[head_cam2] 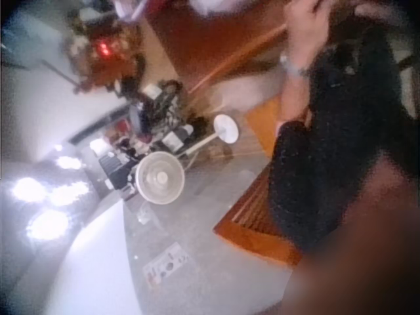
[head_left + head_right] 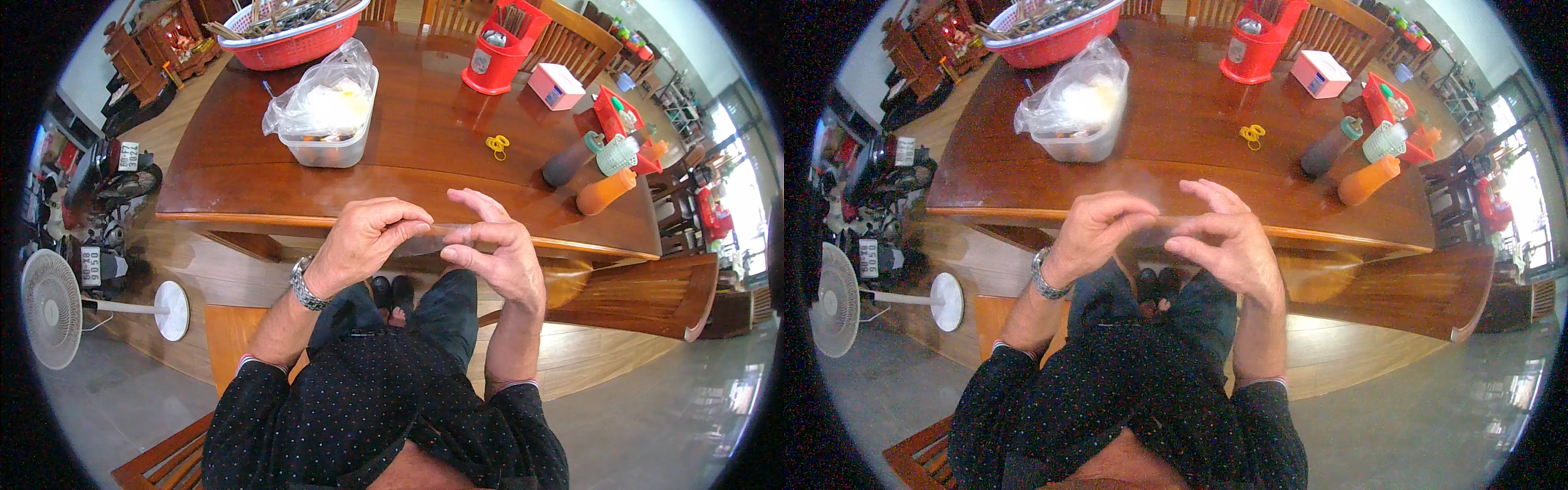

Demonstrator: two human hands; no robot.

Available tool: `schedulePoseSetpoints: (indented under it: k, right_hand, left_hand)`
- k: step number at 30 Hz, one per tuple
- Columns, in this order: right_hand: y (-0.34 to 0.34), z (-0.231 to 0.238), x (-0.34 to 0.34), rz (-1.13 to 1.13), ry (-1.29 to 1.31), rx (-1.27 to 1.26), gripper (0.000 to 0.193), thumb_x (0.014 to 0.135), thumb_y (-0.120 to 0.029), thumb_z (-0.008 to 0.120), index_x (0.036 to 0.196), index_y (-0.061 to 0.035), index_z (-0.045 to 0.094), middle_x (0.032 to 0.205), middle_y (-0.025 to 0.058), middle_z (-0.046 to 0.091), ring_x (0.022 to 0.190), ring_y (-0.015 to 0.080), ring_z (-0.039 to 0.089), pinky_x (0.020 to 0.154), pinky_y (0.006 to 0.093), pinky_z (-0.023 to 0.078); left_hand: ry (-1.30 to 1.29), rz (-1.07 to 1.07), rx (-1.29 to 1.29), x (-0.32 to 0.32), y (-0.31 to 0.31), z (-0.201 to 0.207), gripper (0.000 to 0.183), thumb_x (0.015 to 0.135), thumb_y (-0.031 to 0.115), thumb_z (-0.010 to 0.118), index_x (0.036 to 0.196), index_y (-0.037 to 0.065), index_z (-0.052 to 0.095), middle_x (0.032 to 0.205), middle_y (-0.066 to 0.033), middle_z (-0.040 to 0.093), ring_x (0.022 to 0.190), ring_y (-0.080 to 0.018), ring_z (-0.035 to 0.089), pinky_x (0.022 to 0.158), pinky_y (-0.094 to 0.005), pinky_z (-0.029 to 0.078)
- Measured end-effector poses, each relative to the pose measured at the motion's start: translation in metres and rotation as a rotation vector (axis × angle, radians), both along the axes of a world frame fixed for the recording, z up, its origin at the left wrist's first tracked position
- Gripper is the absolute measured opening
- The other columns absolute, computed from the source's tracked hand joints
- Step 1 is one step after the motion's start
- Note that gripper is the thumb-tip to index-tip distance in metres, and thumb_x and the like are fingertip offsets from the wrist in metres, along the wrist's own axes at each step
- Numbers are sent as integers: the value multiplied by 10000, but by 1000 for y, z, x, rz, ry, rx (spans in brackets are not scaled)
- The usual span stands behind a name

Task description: The person sits at a wooden table and repeatedly assembles small food items by placing a filling into a thin wrapper, adding sauces from squeeze bottles, and tying the bundle with a rubber band. The finished items are placed into a plastic container.

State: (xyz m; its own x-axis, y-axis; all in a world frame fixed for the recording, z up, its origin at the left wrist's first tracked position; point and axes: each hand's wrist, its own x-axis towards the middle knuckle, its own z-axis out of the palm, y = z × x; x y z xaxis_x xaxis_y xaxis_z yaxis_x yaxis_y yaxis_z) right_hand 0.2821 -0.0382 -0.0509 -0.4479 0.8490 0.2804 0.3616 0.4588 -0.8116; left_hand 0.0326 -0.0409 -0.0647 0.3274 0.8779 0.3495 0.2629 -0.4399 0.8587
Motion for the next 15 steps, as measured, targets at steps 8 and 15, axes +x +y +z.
schedulePoseSetpoints:
  k: [8, 15]
  right_hand:
    - [5, -14, 2, 78, 104, -103, 317, 802, -157, 896, 1081, -26, 819, 1436, 205, 633, 1311, 274, 607, 1098, 427, 460]
    - [9, -18, 6, 10, 209, -232, 271, 841, -145, 869, 1075, -19, 819, 1442, 212, 631, 1320, 269, 601, 1085, 422, 468]
  left_hand:
    - [9, -49, -28, -1, 3, -2, 127, 977, 98, 731, 1058, 7, 763, 996, -109, 772, 919, -183, 727, 803, -323, 567]
    - [24, 60, -10, 1, 1, -2, 116, 969, 92, 734, 1049, 13, 763, 990, -110, 764, 903, -185, 721, 783, -323, 565]
